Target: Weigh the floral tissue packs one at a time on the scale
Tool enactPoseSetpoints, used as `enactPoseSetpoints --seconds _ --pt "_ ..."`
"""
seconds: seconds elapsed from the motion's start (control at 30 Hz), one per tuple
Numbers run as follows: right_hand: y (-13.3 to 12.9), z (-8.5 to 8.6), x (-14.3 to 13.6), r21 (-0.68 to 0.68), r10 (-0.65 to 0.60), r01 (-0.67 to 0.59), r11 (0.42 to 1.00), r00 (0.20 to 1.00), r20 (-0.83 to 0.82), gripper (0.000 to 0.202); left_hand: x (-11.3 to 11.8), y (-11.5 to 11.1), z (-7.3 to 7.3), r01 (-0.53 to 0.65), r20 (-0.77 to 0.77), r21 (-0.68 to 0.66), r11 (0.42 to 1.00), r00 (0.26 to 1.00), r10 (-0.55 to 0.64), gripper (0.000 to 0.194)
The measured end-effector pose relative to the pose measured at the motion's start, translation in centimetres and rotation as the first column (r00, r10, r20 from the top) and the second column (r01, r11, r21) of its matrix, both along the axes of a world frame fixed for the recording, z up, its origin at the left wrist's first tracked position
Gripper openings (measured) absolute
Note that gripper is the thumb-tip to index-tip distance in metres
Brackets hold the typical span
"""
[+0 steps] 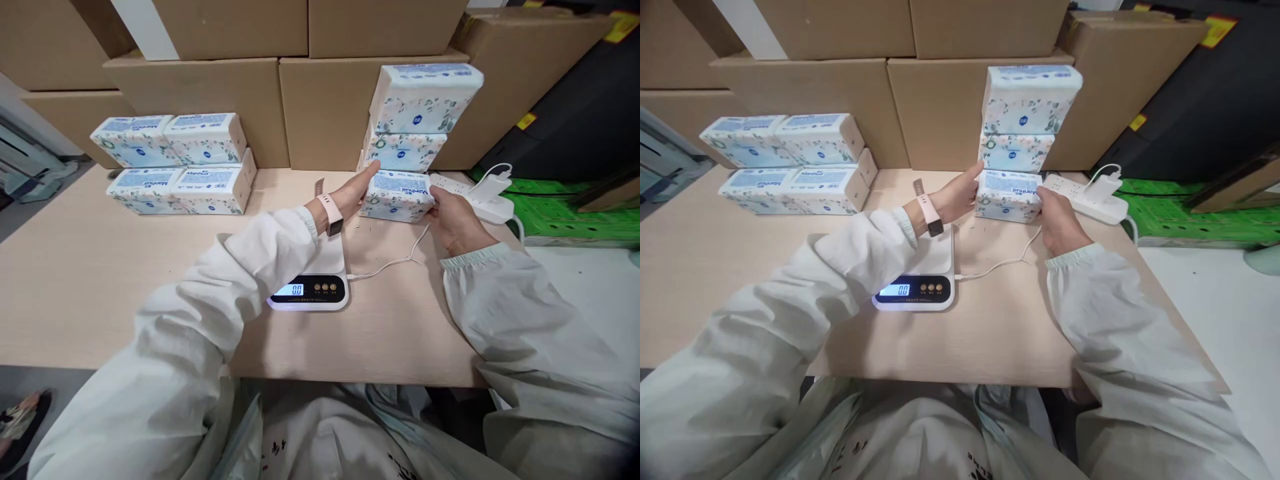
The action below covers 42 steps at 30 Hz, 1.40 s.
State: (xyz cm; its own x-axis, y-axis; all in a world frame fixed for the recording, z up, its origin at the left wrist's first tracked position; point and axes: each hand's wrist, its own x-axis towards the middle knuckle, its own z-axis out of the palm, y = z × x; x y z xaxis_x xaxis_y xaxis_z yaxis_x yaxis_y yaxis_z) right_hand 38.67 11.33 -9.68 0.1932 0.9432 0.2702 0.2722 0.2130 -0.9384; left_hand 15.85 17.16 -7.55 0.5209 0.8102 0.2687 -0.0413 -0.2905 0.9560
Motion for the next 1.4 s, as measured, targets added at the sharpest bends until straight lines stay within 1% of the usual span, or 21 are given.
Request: enactPoseSetpoints --seconds 0.07,0.1,0.17,0.2,0.23,0.3,0.33,0.4,0.47,0.5,0.53,0.6,0.67,0.7,0.77,0.83,0.93,1.1,1.23,1.33,1.4 --pt "-2.7 1.5 -1.3 -0.081 0.034 -0.043 0.996 0.993 -0.110 0.023 -1.8 -3.2 2.7 0.122 -0.026 -0.112 0.986 0.992 -0.125 0.071" --pt "-4.2 2.7 -2.1 -0.089 0.081 -0.096 0.991 0.984 -0.158 0.023 -3.2 -5.1 4.3 0.114 -0.026 -0.107 0.988 0.993 -0.117 0.069" --pt "-7.1 5.2 -4.2 -0.066 0.225 -0.247 0.967 0.946 -0.234 0.026 -6.7 -9.1 7.4 0.023 -0.064 -0.071 0.997 0.998 -0.028 0.066" --pt "-8.5 6.4 -5.4 -0.063 0.301 -0.326 0.943 0.919 -0.253 0.027 -8.6 -11.2 8.6 0.017 -0.105 -0.063 0.998 0.994 -0.024 0.065" --pt "-9.8 7.5 -6.6 -0.068 0.367 -0.396 0.916 0.892 -0.265 0.030 -10.5 -13.2 9.5 -0.055 -0.123 -0.044 0.998 0.991 0.049 0.066" --pt "-11.9 9.1 -8.9 -0.114 0.468 -0.508 0.854 0.845 -0.259 0.035 -13.8 -16.6 10.0 -0.207 -0.114 -0.045 0.977 0.973 0.201 0.062" --pt "-12.6 9.5 -9.9 -0.149 0.508 -0.552 0.821 0.824 -0.252 0.037 -15.1 -17.9 9.8 -0.252 -0.095 -0.072 0.965 0.965 0.245 0.061" --pt "-13.3 9.7 -11.5 -0.210 0.563 -0.606 0.767 0.794 -0.231 0.041 -17.1 -19.5 8.5 -0.244 -0.054 -0.176 0.954 0.970 0.238 0.058" --pt "-13.2 8.9 -12.4 -0.243 0.588 -0.624 0.743 0.781 -0.209 0.043 -18.5 -20.2 6.8 -0.185 -0.023 -0.285 0.940 0.982 0.187 0.057" --pt "-13.1 8.3 -12.6 -0.244 0.587 -0.617 0.748 0.787 -0.191 0.043 -19.0 -20.4 5.8 -0.180 -0.017 -0.326 0.928 0.983 0.185 0.057" --pt "-13.0 7.4 -12.7 -0.238 0.571 -0.595 0.768 0.804 -0.167 0.044 -19.4 -20.4 4.8 -0.200 -0.016 -0.355 0.913 0.978 0.208 0.057" --pt "-13.0 5.2 -12.4 -0.185 0.486 -0.495 0.849 0.869 -0.092 0.047 -20.0 -20.5 2.7 -0.303 -0.020 -0.372 0.877 0.948 0.319 0.058" --pt "-13.6 2.6 -11.7 -0.048 0.342 -0.341 0.939 0.940 0.008 0.050 -20.5 -20.6 0.8 -0.443 -0.012 -0.339 0.830 0.884 0.467 0.063" --pt "-14.1 1.3 -11.2 0.035 0.264 -0.266 0.963 0.963 0.056 0.051 -20.7 -20.6 -0.1 -0.508 0.000 -0.317 0.801 0.844 0.536 0.065" --pt "-15.3 -0.8 -10.3 0.169 0.155 -0.179 0.969 0.976 0.151 0.052 -21.2 -20.4 -1.7 -0.585 0.025 -0.305 0.752 0.784 0.620 0.071" --pt "-16.3 -1.9 -9.5 0.237 0.097 -0.150 0.960 0.970 0.223 0.053 -21.7 -20.1 -2.8 -0.592 0.046 -0.335 0.733 0.766 0.641 0.073" --pt "-16.8 -2.0 -9.0 0.271 0.049 -0.113 0.956 0.971 0.232 0.047 -22.4 -19.6 -3.6 -0.561 0.071 -0.370 0.741 0.778 0.624 0.068" --pt "-16.3 -1.2 -8.9 0.238 -0.002 -0.040 0.971 0.985 0.171 0.040 -22.5 -19.5 -3.5 -0.553 0.102 -0.373 0.745 0.774 0.626 0.058" --pt "-16.3 -0.9 -8.6 0.190 0.017 -0.068 0.979 0.966 0.257 0.037 -22.4 -19.7 -3.3 -0.548 0.095 -0.378 0.746 0.779 0.620 0.055" --pt "-16.6 -0.5 -8.7 0.188 0.049 -0.099 0.977 0.965 0.256 0.035 -22.4 -19.7 -3.3 -0.551 0.080 -0.358 0.754 0.786 0.613 0.057" --pt "-16.6 -0.4 -8.9 0.221 0.057 -0.112 0.969 0.969 0.239 0.031 -22.4 -19.7 -3.3 -0.553 0.082 -0.355 0.754 0.785 0.614 0.056"
